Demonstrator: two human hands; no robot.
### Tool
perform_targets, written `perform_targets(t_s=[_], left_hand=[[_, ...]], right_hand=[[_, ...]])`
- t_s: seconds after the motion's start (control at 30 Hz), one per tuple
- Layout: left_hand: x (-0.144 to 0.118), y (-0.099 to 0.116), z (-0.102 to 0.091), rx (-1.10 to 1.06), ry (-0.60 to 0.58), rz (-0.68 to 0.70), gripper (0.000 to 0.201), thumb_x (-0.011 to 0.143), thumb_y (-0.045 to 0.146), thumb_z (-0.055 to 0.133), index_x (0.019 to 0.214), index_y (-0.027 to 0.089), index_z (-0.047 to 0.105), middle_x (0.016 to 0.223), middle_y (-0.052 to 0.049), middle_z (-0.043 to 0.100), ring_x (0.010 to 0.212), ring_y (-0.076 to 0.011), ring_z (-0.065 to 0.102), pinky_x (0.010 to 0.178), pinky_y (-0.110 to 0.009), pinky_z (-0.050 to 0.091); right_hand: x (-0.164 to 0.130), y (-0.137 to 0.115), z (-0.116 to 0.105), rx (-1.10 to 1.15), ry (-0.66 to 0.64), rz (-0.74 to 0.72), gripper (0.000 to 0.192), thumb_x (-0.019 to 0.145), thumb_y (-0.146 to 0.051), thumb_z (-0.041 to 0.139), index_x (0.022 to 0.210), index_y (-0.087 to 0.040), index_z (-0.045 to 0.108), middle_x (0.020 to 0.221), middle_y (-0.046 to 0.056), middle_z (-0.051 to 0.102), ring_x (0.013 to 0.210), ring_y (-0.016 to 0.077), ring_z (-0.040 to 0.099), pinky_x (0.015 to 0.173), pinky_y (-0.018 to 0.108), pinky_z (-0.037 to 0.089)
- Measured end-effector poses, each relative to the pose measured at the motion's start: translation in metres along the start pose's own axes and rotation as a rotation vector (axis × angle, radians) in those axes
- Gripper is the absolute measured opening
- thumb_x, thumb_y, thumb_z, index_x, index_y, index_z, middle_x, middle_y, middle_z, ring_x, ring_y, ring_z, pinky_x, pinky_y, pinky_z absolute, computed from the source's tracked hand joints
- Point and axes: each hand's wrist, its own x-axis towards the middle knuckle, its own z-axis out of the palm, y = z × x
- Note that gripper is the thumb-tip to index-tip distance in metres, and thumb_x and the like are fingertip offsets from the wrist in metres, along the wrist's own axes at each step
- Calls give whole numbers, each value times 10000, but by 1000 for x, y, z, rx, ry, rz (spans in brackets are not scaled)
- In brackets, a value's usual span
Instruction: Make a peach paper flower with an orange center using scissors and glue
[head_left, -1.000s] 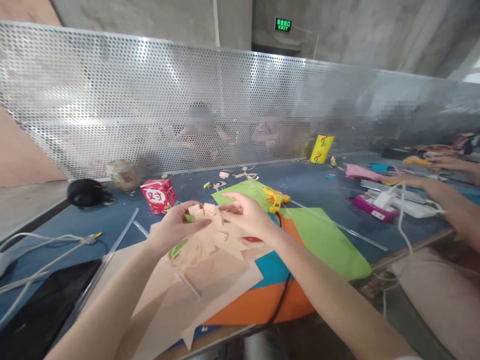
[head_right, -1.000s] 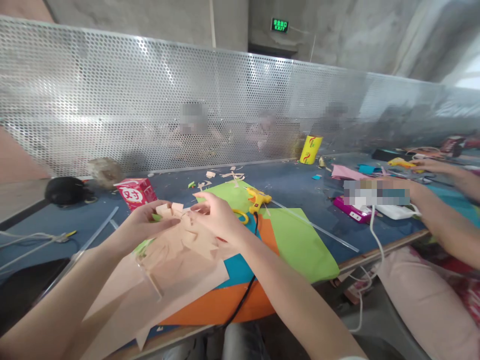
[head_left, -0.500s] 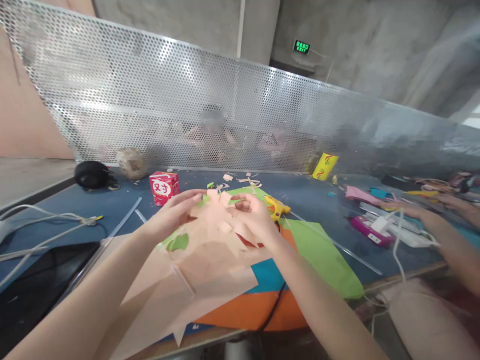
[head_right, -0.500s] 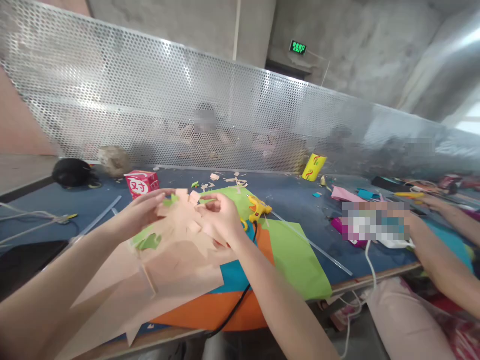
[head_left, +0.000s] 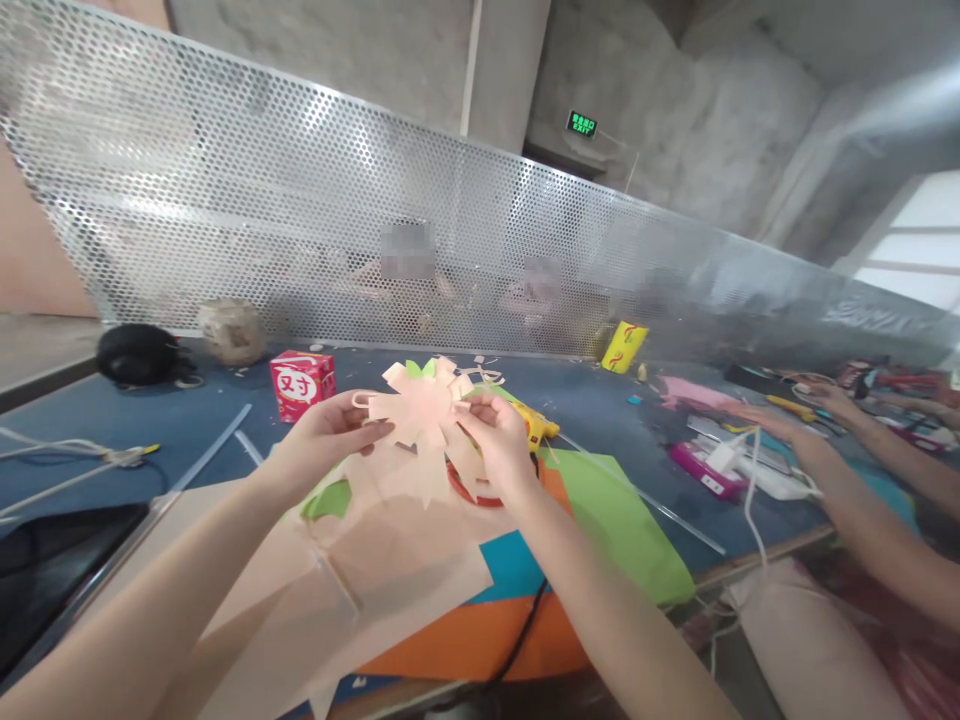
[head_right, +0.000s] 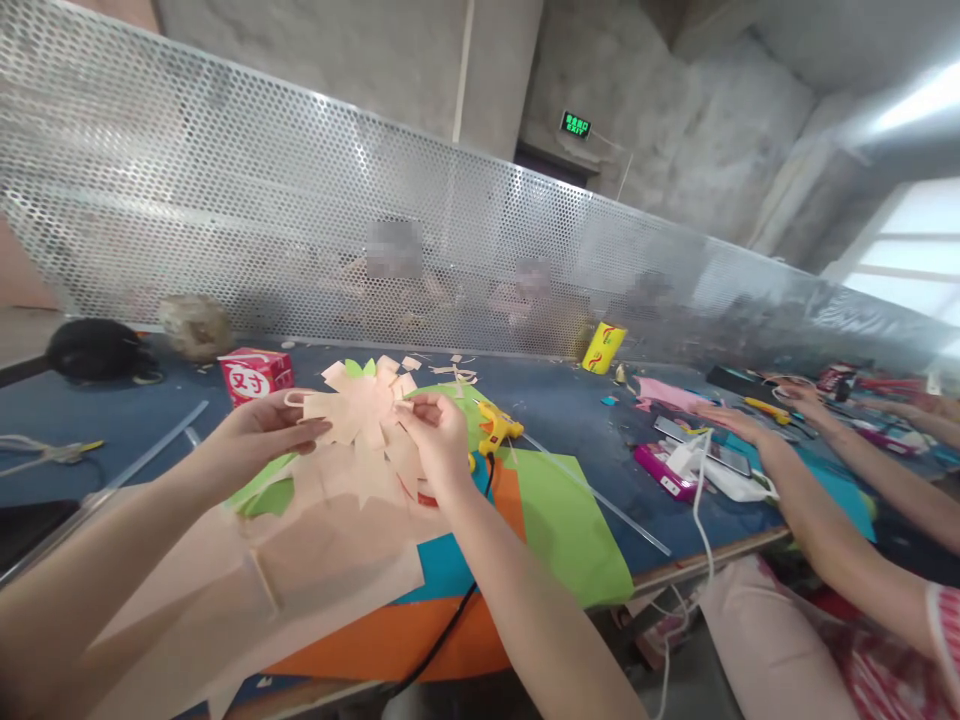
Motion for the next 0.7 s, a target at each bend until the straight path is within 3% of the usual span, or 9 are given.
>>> perform_targets(t_s=[0.17, 0.3, 0.47, 0.57, 0.63, 0.7], left_hand=[[-3, 1, -2, -127, -142, 78, 211, 661, 153, 717, 845, 188, 617, 678, 46, 612, 614, -69, 560, 566, -167, 446], [-4, -1, -3, -209, -163, 86, 291, 648, 142, 718, 900, 234, 604, 789, 50, 652, 722, -82, 607, 650, -173, 469], [-8, 9, -6, -293, -235, 69, 373, 568, 262, 747, 906, 225, 592, 776, 9, 659, 662, -135, 623, 603, -241, 495], [-11, 19, -10, -298, -309, 46, 354, 607, 330, 731, 898, 221, 562, 702, 5, 625, 612, -138, 602, 582, -259, 495], [-12, 23, -13, -261, -339, 84, 348, 634, 391, 718, 877, 217, 538, 692, 5, 602, 627, -140, 602, 581, -254, 494], [-14, 26, -13, -97, -305, 237, 365, 640, 393, 726, 879, 224, 508, 771, -8, 607, 720, -157, 617, 624, -263, 499]], right_hand=[[-2, 1, 3, 37, -8, -19, 254, 593, -279, 710, 751, -187, 535, 698, -21, 609, 693, 125, 618, 731, 274, 496], [-4, 1, 5, 35, -17, -31, 241, 588, -257, 709, 744, -184, 540, 677, -29, 606, 675, 114, 611, 711, 260, 494], [-8, -4, 7, -7, -28, -69, 225, 581, -229, 721, 729, -184, 557, 660, -29, 609, 662, 119, 606, 673, 252, 490], [-11, -5, 9, -33, -56, -93, 229, 569, -200, 727, 713, -191, 550, 646, -37, 600, 650, 125, 611, 663, 256, 501], [-13, -5, 9, -100, -95, -165, 214, 604, -202, 713, 728, -195, 539, 664, -29, 601, 655, 133, 620, 655, 267, 516], [-16, -5, 6, -260, -108, -349, 160, 684, -216, 676, 766, -200, 539, 715, -8, 615, 697, 143, 629, 661, 275, 527]])
